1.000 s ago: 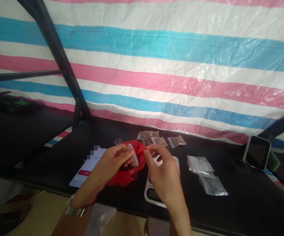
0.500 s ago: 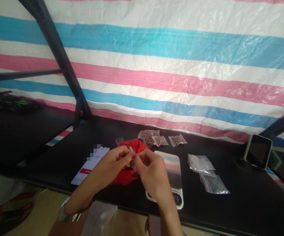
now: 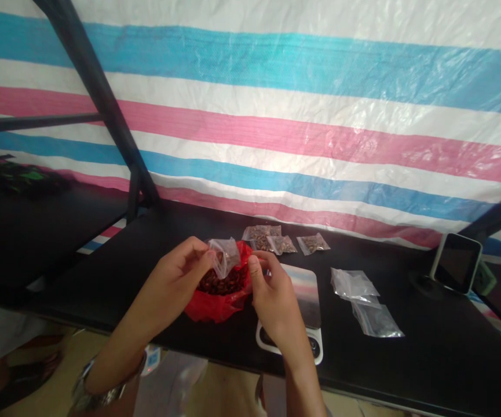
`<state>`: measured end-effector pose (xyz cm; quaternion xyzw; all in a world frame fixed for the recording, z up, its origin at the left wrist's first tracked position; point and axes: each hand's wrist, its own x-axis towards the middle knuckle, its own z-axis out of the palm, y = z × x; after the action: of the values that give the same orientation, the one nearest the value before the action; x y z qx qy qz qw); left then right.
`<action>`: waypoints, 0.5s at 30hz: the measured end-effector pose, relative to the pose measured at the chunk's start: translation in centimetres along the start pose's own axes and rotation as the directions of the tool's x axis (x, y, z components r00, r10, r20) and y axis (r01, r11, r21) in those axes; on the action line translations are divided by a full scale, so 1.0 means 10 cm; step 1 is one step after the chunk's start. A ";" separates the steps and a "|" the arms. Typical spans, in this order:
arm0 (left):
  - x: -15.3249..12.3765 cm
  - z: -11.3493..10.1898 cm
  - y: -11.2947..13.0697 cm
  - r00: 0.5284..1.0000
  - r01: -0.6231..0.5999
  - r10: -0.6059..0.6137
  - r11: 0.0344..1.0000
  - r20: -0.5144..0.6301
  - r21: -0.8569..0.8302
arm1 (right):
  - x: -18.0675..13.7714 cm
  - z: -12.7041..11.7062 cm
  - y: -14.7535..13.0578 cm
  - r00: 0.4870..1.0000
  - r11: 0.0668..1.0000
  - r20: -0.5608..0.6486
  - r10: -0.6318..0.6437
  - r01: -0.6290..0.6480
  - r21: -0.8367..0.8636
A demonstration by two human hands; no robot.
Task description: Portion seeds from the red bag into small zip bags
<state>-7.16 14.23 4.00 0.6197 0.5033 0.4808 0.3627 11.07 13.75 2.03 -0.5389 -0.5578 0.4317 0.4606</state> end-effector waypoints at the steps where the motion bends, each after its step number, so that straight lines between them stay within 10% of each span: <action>1: 0.02 -0.02 -0.03 0.999 -0.004 0.006 0.998 0.037 -0.056 | 0.02 0.04 0.04 0.998 0.996 0.050 0.040 -0.044 0.073; 7: 0.09 -0.14 -0.23 0.988 -0.012 0.002 0.998 0.155 0.061 | 0.13 0.23 0.20 0.994 0.923 0.065 0.086 -0.104 0.371; 11: 0.15 -0.19 -0.42 0.995 -0.095 0.076 0.926 0.067 0.366 | 0.22 0.27 0.28 0.987 0.946 -0.156 -0.029 0.077 0.315; 15: 0.18 -0.21 -0.53 0.996 -0.089 0.092 0.870 0.017 0.485 | 0.26 0.33 0.33 0.988 0.981 -0.135 -0.073 0.095 0.167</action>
<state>-10.53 17.10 0.06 0.7122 0.5794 0.3575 0.1712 8.52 16.53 -1.75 -0.4994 -0.5097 0.4233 0.5582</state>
